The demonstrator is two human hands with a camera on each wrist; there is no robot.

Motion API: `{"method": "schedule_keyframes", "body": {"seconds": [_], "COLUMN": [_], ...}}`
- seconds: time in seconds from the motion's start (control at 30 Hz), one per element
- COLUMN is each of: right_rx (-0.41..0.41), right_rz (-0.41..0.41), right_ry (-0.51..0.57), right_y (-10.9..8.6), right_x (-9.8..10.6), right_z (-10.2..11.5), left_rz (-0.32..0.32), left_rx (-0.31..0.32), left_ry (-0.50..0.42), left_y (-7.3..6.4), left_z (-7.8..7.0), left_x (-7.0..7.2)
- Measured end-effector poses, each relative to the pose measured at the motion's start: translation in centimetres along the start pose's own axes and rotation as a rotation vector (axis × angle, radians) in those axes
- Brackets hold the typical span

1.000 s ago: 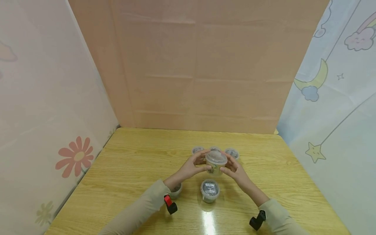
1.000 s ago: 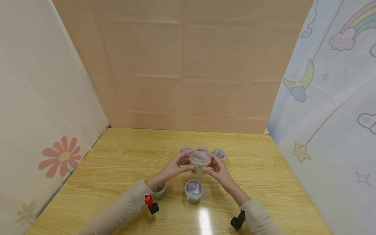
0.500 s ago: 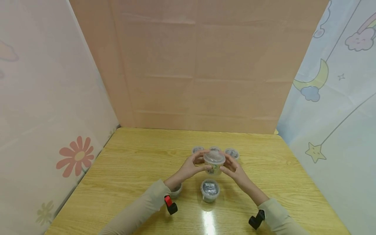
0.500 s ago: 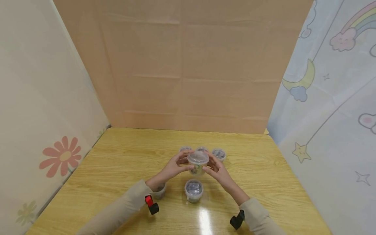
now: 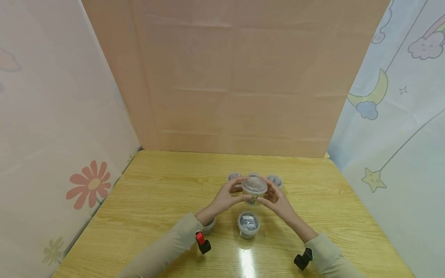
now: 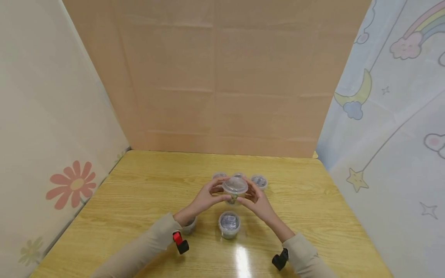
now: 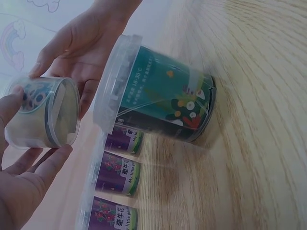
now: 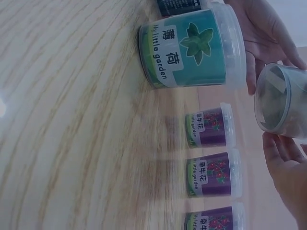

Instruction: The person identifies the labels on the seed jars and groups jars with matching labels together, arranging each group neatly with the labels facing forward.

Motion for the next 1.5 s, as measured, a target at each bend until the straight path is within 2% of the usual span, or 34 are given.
{"method": "schedule_keyframes", "body": {"seconds": [0.13,0.4,0.6,0.77,1.07,1.3,1.4,1.5], "right_rx": [-0.011,0.039,0.074,0.042,0.004,0.002,-0.012,-0.031], "right_rz": [0.014,0.072,0.116,0.135,0.087,0.087,0.084,0.072], "right_ry": [0.028,0.082,0.11,0.087,0.035,0.07,0.065,0.054], "right_y": [-0.1,-0.3,-0.3,-0.2,-0.4,-0.6,-0.7,-0.7], "right_x": [0.2,0.4,0.2,0.3,0.9,1.2,1.4,1.5], "right_z": [-0.1,0.1,0.5,0.4,0.1,-0.1,-0.2,-0.4], "left_rz": [0.026,0.108,0.112,0.098,0.074,0.111,0.123,0.127], "left_rx": [-0.016,-0.05,-0.017,-0.009,-0.016,-0.057,-0.048,-0.025], "left_ry": [-0.006,-0.052,-0.084,-0.094,-0.072,-0.048,-0.055,-0.051], "left_y": [0.0,0.1,0.2,0.2,0.2,0.6,0.7,0.9], "left_z": [0.0,0.2,0.7,0.8,0.7,0.3,0.5,1.5], "left_x": [0.0,0.0,0.1,0.1,0.0,-0.2,-0.3,-0.5]}}
Point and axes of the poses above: each hand's wrist, its own y-axis towards the middle knuckle, its own x-axis out of the back of the hand, z = x × y, the point moved 5 cm from there along y, towards the middle knuckle, and after that the axes turned 6 degrees about -x, right-handed, at the moved point
